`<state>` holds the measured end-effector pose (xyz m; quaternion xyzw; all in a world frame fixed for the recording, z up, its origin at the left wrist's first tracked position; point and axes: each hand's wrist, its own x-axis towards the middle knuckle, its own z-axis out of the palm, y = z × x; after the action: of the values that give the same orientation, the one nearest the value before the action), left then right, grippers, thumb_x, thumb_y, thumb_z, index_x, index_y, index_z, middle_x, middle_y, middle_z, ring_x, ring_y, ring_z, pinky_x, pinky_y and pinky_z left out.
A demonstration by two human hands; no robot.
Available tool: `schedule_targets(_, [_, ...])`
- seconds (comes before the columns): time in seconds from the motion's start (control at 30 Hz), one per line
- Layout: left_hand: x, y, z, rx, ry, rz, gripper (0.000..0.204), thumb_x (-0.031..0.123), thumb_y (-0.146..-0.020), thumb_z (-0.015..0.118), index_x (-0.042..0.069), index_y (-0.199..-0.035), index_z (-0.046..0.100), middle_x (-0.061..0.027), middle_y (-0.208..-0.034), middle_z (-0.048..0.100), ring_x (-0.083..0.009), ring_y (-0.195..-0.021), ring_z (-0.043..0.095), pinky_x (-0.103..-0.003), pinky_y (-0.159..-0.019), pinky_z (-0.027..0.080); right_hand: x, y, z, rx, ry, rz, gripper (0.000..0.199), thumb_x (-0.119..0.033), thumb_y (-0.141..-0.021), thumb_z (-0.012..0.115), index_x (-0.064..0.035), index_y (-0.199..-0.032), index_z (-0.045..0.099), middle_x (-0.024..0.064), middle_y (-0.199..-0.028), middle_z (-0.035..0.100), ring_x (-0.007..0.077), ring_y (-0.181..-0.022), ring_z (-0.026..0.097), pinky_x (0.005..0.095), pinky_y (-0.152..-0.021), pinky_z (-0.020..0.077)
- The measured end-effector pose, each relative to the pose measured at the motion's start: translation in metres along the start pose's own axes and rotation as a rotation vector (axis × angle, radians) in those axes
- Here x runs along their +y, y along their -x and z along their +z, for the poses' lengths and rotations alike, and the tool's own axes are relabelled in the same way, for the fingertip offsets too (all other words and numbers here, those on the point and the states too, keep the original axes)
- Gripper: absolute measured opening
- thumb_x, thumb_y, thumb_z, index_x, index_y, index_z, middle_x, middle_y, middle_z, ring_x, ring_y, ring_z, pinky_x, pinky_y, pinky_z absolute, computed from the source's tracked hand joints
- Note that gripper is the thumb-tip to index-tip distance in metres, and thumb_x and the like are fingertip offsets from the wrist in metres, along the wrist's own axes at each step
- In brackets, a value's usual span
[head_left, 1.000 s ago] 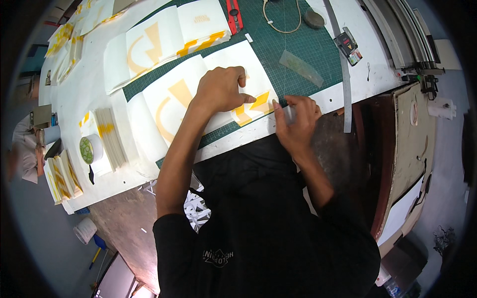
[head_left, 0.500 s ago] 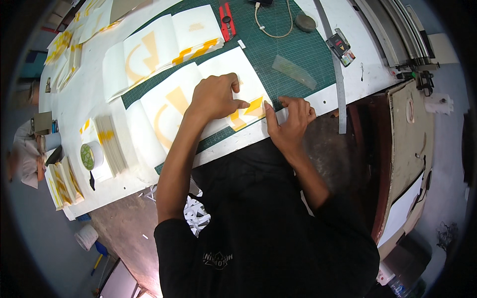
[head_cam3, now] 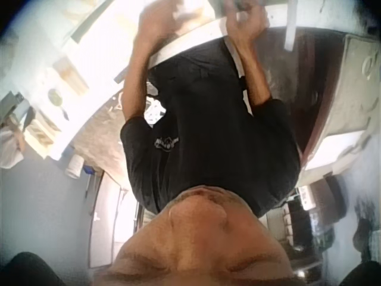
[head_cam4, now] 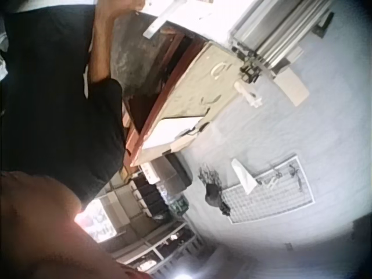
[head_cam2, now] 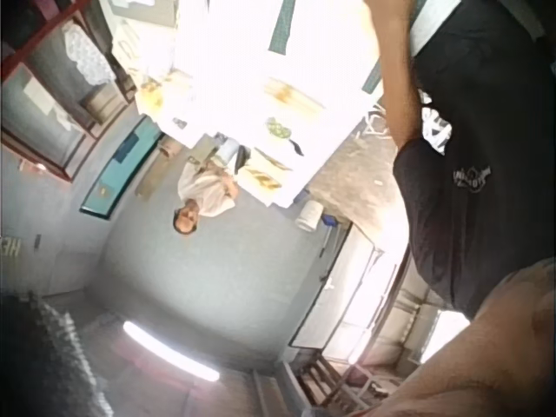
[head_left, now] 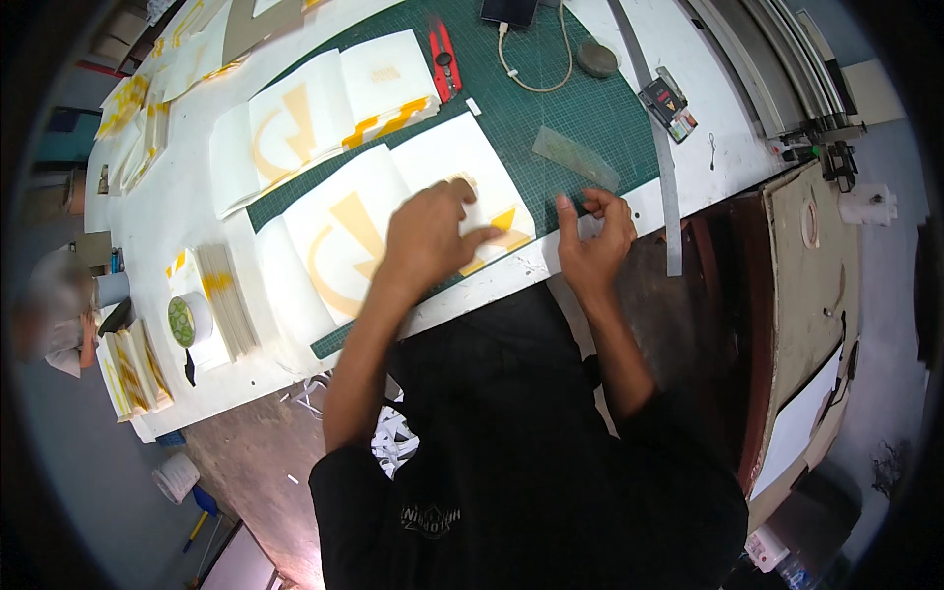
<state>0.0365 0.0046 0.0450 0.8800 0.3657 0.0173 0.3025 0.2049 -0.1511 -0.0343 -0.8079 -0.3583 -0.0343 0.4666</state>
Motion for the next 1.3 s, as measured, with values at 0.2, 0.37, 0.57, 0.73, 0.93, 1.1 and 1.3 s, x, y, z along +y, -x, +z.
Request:
schedule_targets(0.2, [0.009, 0.015, 0.016, 0.028, 0.000, 0.083, 0.027, 0.025, -0.085, 0.087, 0.004, -0.093, 0.073, -0.0155, -0.096, 0.075, -0.0354, -0.092, 0.069, -0.044, -0.083, 0.055, 0.001, 0.004, 0.004, 0.070, 0.054, -0.070, 0.028, -0.021, -0.091, 0.082, -0.0046, -0.107, 0.066, 0.0086, -0.104, 0.067, 0.0270, -0.103, 0.061, 0.0478, -0.100, 0.0337])
schedule_targets(0.37, [0.005, 0.029, -0.001, 0.169, 0.351, 0.057, 0.023, 0.015, -0.089, 0.084, 0.000, -0.101, 0.071, -0.0173, -0.094, 0.071, -0.0306, -0.079, 0.070, -0.039, -0.074, 0.055, 0.000, 0.006, 0.004, 0.062, 0.061, -0.097, 0.025, -0.018, -0.091, 0.082, -0.0047, -0.105, 0.066, 0.0089, -0.105, 0.068, 0.0274, -0.104, 0.061, 0.0473, -0.102, 0.0338])
schedule_targets(0.57, [-0.049, 0.048, -0.098, 0.879, 0.763, -0.226, 0.004, 0.007, -0.101, 0.070, 0.004, -0.102, 0.068, 0.0026, -0.084, 0.063, -0.0051, -0.074, 0.055, -0.022, -0.069, 0.045, 0.005, 0.007, 0.006, 0.119, 0.082, -0.180, 0.023, -0.015, -0.090, 0.081, -0.0044, -0.104, 0.066, 0.0083, -0.102, 0.068, 0.0278, -0.101, 0.062, 0.0475, -0.099, 0.0339])
schedule_targets(0.73, [-0.066, 0.043, -0.192, 1.388, 0.460, 0.141, 0.017, 0.014, -0.106, 0.071, -0.001, -0.101, 0.065, -0.0068, -0.096, 0.072, -0.0070, -0.088, 0.066, -0.023, -0.081, 0.055, 0.001, 0.005, 0.004, 0.129, 0.101, -0.236, 0.021, -0.015, -0.089, 0.081, -0.0052, -0.101, 0.066, 0.0080, -0.100, 0.068, 0.0278, -0.098, 0.062, 0.0476, -0.096, 0.0346])
schedule_targets(0.93, [-0.057, -0.057, -0.204, 0.924, -0.126, 0.421, 0.009, 0.003, -0.093, 0.076, 0.001, -0.100, 0.071, -0.0144, -0.092, 0.071, -0.0274, -0.082, 0.071, -0.036, -0.077, 0.056, -0.002, 0.005, 0.005, 0.120, 0.100, -0.292, 0.020, -0.014, -0.088, 0.080, -0.0059, -0.099, 0.066, 0.0060, -0.094, 0.068, 0.0273, -0.094, 0.062, 0.0481, -0.094, 0.0353])
schedule_targets(1.1, [-0.101, -0.121, -0.116, 0.425, -0.220, 0.271, 0.010, 0.009, -0.094, 0.071, 0.006, -0.099, 0.079, -0.0153, -0.100, 0.073, -0.0379, -0.092, 0.070, -0.046, -0.084, 0.056, -0.002, 0.006, 0.006, 0.114, 0.112, -0.304, 0.019, -0.013, -0.087, 0.080, -0.0060, -0.099, 0.066, 0.0051, -0.091, 0.068, 0.0267, -0.092, 0.062, 0.0478, -0.093, 0.0358])
schedule_targets(1.3, [-0.085, -0.093, -0.076, 0.192, -0.119, 0.157, 0.034, 0.032, -0.096, 0.076, 0.001, -0.106, 0.081, -0.0197, -0.102, 0.074, -0.0375, -0.094, 0.071, -0.044, -0.085, 0.056, -0.001, 0.007, 0.004, 0.090, 0.079, -0.307, 0.017, -0.011, -0.087, 0.079, -0.0059, -0.098, 0.067, 0.0051, -0.091, 0.069, 0.0262, -0.093, 0.063, 0.0476, -0.092, 0.0361])
